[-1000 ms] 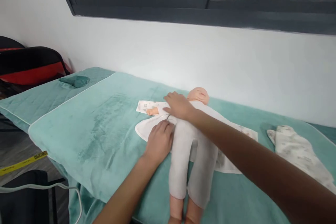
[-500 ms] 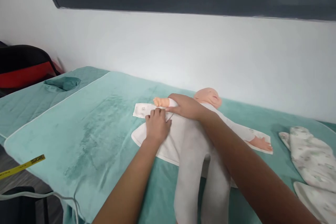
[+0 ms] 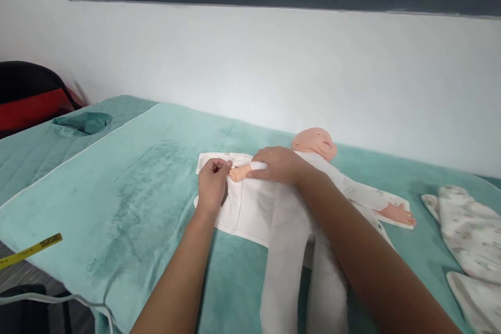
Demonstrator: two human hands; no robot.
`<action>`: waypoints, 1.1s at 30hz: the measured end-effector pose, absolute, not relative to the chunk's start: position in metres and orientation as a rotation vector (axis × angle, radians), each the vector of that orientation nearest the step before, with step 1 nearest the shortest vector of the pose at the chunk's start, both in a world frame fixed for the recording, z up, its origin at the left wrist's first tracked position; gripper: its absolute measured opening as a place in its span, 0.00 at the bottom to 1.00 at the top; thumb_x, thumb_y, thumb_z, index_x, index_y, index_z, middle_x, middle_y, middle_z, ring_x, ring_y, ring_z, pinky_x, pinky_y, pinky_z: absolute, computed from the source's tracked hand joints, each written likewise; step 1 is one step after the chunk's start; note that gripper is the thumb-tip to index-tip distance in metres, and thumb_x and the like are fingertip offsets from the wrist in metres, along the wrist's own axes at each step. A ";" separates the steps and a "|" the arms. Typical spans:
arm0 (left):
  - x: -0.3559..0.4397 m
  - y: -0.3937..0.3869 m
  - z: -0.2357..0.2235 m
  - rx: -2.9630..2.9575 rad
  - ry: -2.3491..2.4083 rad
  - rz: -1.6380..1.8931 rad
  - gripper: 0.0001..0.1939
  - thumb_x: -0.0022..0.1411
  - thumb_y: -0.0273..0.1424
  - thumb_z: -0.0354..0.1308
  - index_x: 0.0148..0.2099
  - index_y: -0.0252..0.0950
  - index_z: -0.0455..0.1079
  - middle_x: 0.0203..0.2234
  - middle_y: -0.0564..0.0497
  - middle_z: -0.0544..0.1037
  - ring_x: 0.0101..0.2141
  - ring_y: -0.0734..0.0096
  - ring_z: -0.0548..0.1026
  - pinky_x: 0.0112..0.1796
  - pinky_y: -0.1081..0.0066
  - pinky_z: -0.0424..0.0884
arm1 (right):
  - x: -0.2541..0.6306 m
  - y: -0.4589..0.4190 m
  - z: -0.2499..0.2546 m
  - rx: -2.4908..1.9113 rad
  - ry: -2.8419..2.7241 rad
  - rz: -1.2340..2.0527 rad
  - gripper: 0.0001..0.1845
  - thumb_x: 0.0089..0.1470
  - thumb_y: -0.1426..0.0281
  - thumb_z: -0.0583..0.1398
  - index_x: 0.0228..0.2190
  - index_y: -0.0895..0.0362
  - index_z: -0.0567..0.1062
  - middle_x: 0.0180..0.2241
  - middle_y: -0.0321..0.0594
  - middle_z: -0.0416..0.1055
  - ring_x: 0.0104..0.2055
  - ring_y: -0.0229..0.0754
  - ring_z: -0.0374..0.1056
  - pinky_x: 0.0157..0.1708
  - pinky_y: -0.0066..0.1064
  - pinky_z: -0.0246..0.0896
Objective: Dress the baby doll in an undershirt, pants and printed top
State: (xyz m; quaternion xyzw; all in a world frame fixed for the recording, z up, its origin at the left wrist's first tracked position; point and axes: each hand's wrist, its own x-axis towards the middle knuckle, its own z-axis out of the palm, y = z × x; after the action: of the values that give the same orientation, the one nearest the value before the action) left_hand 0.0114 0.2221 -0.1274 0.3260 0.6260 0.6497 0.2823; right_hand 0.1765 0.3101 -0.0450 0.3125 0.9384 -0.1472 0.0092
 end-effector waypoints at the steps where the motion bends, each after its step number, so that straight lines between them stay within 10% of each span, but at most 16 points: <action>1: 0.013 0.220 -0.127 0.907 1.715 1.749 0.10 0.55 0.37 0.60 0.33 0.35 0.68 0.24 0.55 0.71 0.26 0.76 0.68 0.31 0.75 0.65 | 0.175 0.310 -0.046 0.988 2.923 -0.413 0.22 0.58 0.48 0.54 0.39 0.49 0.77 0.42 0.39 0.73 0.45 0.48 0.66 0.40 0.35 0.55; 15: 0.045 0.204 -0.127 1.902 1.886 1.328 0.09 0.68 0.32 0.47 0.43 0.39 0.68 0.39 0.49 0.75 0.37 0.70 0.73 0.36 0.71 0.65 | 0.155 0.306 -0.057 1.122 2.837 0.024 0.11 0.58 0.65 0.56 0.38 0.58 0.73 0.40 0.48 0.73 0.43 0.50 0.66 0.43 0.38 0.56; 22: 0.045 0.201 -0.125 1.551 2.159 1.099 0.17 0.68 0.41 0.49 0.52 0.38 0.65 0.40 0.47 0.78 0.39 0.62 0.76 0.34 0.69 0.65 | 0.210 0.296 -0.052 1.719 3.048 -0.398 0.16 0.60 0.59 0.53 0.45 0.51 0.72 0.50 0.40 0.71 0.49 0.46 0.66 0.46 0.35 0.58; 26: 0.044 0.201 -0.124 1.506 2.178 1.023 0.17 0.68 0.44 0.47 0.48 0.39 0.67 0.40 0.46 0.79 0.41 0.58 0.76 0.35 0.67 0.64 | 0.282 0.283 -0.058 2.606 2.565 -0.117 0.17 0.61 0.59 0.49 0.31 0.54 0.72 0.38 0.47 0.74 0.40 0.48 0.67 0.38 0.36 0.57; 33: 0.043 0.209 -0.125 1.292 2.058 1.303 0.14 0.67 0.39 0.48 0.46 0.37 0.68 0.37 0.46 0.78 0.38 0.62 0.75 0.38 0.67 0.65 | 0.324 0.266 -0.072 2.536 2.196 -0.419 0.36 0.61 0.46 0.40 0.17 0.55 0.69 0.27 0.52 0.72 0.30 0.50 0.67 0.33 0.39 0.54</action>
State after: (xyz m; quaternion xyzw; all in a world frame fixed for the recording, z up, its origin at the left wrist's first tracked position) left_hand 0.0431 0.2090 -0.1253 0.4600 0.7326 0.4640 0.1909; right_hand 0.3244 0.2657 -0.0720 0.7448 0.6449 -0.1231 -0.1191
